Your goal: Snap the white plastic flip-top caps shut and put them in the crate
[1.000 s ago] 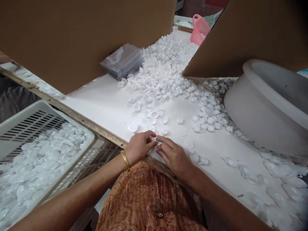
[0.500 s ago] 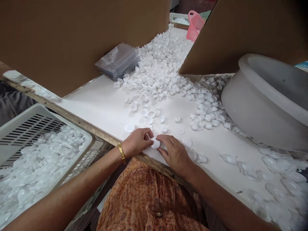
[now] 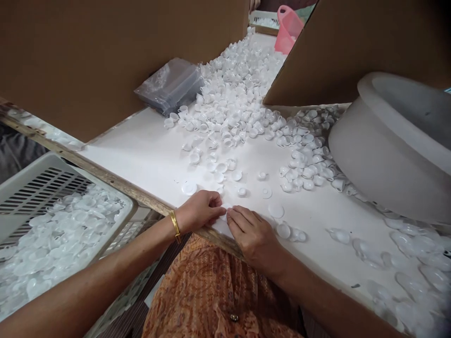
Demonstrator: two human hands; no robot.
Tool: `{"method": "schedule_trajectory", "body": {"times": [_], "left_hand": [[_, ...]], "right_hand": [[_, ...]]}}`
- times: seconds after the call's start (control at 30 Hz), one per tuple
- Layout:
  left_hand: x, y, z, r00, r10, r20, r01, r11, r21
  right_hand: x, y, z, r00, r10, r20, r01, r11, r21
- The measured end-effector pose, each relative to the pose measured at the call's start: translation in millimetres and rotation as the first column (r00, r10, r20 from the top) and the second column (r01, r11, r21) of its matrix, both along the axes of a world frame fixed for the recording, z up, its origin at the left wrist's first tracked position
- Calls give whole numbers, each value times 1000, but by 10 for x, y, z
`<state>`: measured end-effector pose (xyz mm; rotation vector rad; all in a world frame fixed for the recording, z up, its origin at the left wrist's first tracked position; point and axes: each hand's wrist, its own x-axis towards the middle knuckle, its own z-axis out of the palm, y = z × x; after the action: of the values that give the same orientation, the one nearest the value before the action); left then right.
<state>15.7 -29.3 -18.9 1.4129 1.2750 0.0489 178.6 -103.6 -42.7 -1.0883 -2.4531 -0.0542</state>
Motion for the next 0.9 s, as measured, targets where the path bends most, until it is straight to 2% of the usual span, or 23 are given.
{"method": "schedule_trajectory", "body": {"times": [0.17,0.3,0.5,0.6,0.67,0.73,0.83,0.9], "left_hand": [[9,105,12,991,-106,-76,103,994,-46],[6,129,37,984,-147,-102,146,989,-22],[-20,26,42,990,-76,-120,85,993,79],[-74,-38,90,962,-78,-263,149,953,263],[-86,-69,145,922,-34,-387,205,889,410],[-32,-78,182,897,74,-435,216,785,580],[198,-38,125,897,195,-398,245,529,813],[398,13,14,899,145,-414,335,383,861]], "right_hand": [[3,4,-2,998,-7,-55,5,999,-32],[-11,18,2,998,-15,-64,14,1000,-13],[30,-11,-64,990,4,-143,-14,998,-65],[61,-27,-83,967,-41,-251,3,988,-151],[61,-27,-66,942,-94,-322,27,978,-209],[55,-16,-37,912,-173,-371,78,963,-259],[82,26,3,857,-350,-379,230,916,-328],[156,72,36,798,-457,-392,325,875,-358]]}}
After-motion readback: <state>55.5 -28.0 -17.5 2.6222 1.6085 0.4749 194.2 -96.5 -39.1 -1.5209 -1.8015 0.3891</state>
